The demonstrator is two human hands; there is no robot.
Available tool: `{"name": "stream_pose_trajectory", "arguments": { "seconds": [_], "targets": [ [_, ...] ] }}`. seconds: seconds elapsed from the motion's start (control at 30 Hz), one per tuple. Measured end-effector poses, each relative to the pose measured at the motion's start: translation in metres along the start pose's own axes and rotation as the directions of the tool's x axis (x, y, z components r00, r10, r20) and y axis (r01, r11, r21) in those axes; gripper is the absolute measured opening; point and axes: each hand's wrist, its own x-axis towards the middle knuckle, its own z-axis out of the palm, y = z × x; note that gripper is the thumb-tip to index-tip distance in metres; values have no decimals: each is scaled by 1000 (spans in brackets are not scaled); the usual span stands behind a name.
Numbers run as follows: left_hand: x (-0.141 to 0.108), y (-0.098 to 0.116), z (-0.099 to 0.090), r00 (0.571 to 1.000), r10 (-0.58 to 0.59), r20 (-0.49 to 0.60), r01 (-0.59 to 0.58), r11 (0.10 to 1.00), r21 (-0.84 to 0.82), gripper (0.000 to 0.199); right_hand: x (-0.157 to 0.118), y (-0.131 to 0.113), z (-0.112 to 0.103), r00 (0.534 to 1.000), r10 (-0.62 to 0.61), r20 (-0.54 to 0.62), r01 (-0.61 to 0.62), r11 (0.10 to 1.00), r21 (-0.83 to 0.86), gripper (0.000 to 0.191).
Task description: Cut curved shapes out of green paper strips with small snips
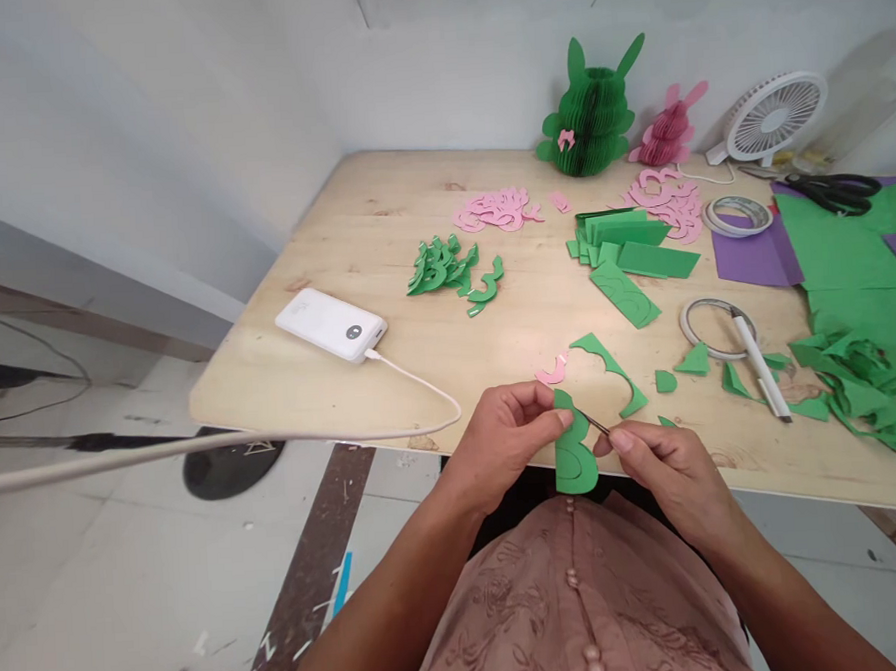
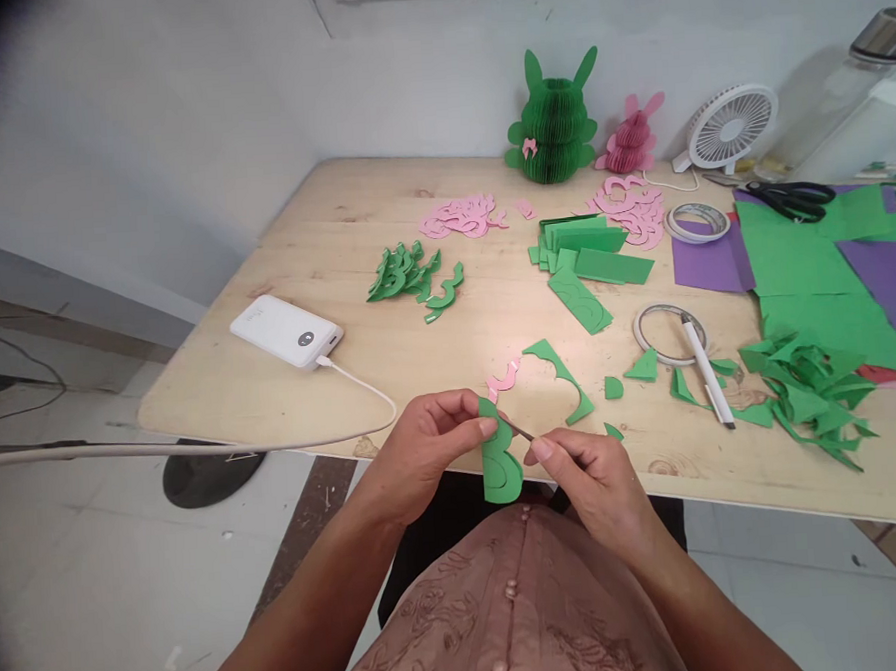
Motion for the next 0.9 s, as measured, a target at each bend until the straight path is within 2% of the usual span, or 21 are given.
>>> {"name": "stream_pose_trajectory", "arguments": {
  "seconds": [0.63, 0.77, 0.9],
  "targets": [
    [-1, -1, -1, 1000, -4, 3, 4, 1000, -7, 22, -4, -1, 4, 999, -9, -49, 5, 997, -79, 45],
    [-1, -2, -2, 1000, -7, 5, 7, 1000, -18, 21, -3, 0, 3, 997, 9, -73, -12, 999, -40, 44],
    [0, -4, -2, 1000, -10, -1, 10, 999, -37, 22, -2, 6, 3, 993, 42, -108, -34, 997, 70, 44]
  ]
}}
